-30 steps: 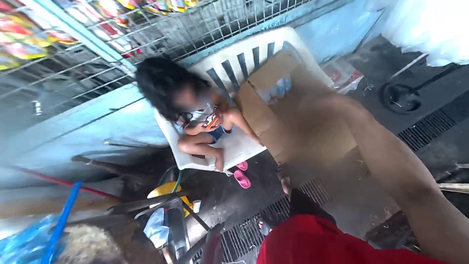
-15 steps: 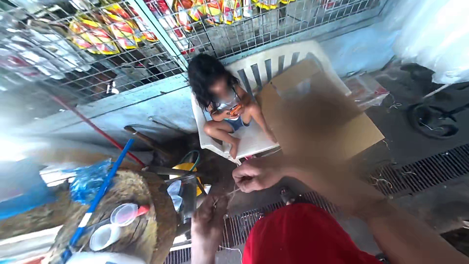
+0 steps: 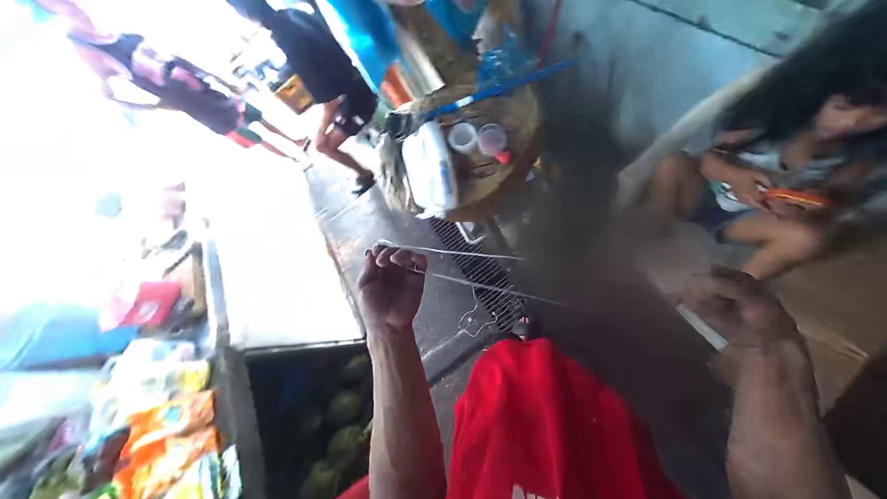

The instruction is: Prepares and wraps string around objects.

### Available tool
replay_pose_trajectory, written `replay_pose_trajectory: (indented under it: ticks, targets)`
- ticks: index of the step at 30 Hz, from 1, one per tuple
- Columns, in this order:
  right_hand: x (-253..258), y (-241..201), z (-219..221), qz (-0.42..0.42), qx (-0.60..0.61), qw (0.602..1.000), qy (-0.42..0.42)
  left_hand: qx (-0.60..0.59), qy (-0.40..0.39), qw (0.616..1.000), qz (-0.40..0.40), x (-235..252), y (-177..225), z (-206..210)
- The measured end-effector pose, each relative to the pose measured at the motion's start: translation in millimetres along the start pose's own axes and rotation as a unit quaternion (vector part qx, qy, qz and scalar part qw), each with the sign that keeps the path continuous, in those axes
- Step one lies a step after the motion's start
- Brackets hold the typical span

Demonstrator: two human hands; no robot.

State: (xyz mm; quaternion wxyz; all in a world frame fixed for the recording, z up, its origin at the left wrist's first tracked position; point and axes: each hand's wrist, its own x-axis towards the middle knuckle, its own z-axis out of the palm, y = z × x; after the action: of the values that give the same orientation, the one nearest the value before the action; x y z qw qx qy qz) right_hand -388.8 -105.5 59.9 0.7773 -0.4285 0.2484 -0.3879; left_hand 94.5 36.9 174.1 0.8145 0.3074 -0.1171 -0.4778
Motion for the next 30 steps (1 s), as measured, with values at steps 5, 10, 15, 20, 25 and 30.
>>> replay_pose_trajectory:
  ticks: [5,10,15,20,25,30]
  targets:
    - [55,33,29,-0.03,0.236,0.971,0.018,-0.103,0.003,0.988,0.118,14,21,-42]
    - [106,47,70,-0.036,0.328,0.944,0.0,0.017,0.059,0.979,0.196,70,-1,-93]
    - [143,26,122,0.072,0.269,0.96,-0.034,0.236,0.26,0.885,0.306,141,-32,-161]
    - [167,19,166,0.079,0.2,0.977,-0.011,0.091,0.371,0.901,0.205,182,-39,-192]
    - [181,25,152,0.072,0.198,0.977,0.028,-0.091,0.135,0.983,0.082,182,-33,-223]
    - [192,22,141,0.086,0.107,0.989,0.05,-0.04,0.237,0.969,0.061,177,-32,-212]
